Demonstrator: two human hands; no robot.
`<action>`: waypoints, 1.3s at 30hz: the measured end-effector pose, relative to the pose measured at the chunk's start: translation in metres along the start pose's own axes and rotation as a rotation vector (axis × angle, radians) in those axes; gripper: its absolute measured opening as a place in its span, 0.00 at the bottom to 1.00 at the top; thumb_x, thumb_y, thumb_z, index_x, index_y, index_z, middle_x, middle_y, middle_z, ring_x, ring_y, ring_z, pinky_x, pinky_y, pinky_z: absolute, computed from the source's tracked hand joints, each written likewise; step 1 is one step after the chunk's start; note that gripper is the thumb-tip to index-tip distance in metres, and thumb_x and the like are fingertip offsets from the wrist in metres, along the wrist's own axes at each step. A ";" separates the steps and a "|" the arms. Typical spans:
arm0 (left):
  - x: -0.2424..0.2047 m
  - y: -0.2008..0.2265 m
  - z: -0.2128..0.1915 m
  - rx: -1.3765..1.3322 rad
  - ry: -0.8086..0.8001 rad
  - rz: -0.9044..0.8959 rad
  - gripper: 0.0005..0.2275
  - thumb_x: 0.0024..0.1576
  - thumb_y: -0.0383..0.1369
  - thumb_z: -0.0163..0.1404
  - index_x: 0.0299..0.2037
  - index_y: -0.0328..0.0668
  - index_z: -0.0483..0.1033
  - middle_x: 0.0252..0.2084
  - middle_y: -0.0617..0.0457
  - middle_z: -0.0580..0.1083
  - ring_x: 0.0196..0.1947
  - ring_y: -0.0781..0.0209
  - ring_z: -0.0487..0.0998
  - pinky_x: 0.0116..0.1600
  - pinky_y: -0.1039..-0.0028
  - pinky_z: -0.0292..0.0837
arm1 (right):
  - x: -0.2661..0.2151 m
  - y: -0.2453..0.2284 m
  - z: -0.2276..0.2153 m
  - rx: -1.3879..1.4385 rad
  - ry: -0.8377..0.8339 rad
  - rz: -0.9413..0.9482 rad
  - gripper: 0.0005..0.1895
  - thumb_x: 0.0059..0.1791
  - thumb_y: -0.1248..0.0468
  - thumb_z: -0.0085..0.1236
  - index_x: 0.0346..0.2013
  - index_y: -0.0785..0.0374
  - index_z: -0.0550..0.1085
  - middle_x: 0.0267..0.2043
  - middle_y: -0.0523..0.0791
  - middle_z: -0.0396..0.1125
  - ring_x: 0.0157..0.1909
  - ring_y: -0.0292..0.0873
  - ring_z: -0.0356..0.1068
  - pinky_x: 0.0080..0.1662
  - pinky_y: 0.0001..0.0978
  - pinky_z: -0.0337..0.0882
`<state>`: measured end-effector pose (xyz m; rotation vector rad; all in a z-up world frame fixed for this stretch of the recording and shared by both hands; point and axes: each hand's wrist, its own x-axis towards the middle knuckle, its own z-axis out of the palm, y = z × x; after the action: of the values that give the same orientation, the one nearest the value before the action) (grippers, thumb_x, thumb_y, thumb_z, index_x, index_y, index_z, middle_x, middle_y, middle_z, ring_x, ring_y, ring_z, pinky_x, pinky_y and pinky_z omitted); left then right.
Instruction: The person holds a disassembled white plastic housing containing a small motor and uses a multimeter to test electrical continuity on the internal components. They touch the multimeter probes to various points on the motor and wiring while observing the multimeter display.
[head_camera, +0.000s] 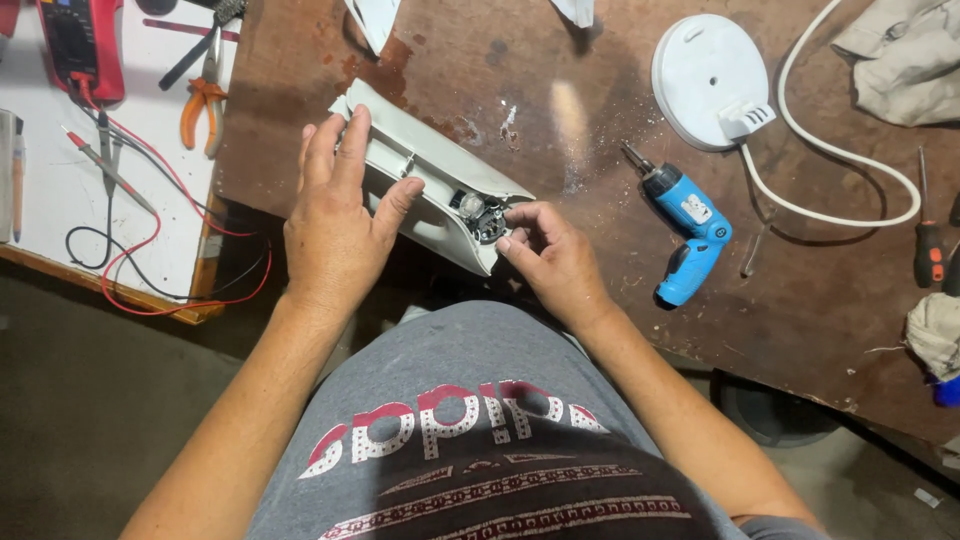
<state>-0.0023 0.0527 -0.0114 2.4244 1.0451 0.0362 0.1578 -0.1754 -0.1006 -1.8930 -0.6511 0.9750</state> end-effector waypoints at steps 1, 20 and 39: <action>-0.001 0.000 0.000 0.002 -0.002 0.002 0.38 0.75 0.61 0.50 0.90 0.53 0.56 0.90 0.40 0.59 0.91 0.31 0.51 0.63 0.26 0.78 | 0.000 -0.003 -0.001 0.003 0.002 0.001 0.15 0.59 0.57 0.70 0.60 0.48 0.81 0.38 0.30 0.74 0.40 0.29 0.74 0.50 0.29 0.75; -0.012 -0.012 0.008 -0.022 0.048 0.041 0.38 0.75 0.57 0.54 0.90 0.50 0.56 0.90 0.40 0.59 0.92 0.28 0.52 0.65 0.27 0.79 | 0.002 0.003 -0.001 -0.045 -0.036 0.012 0.14 0.59 0.55 0.70 0.58 0.49 0.82 0.36 0.31 0.76 0.39 0.31 0.76 0.48 0.31 0.76; -0.023 -0.015 0.014 -0.001 0.077 0.041 0.39 0.73 0.61 0.54 0.89 0.53 0.58 0.90 0.41 0.60 0.92 0.29 0.55 0.56 0.30 0.87 | -0.001 0.007 -0.002 -0.032 -0.032 0.071 0.14 0.56 0.56 0.75 0.55 0.48 0.83 0.35 0.31 0.77 0.38 0.30 0.77 0.48 0.29 0.77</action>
<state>-0.0252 0.0397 -0.0269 2.4607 1.0286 0.1442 0.1589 -0.1809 -0.1060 -1.9441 -0.6250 1.0472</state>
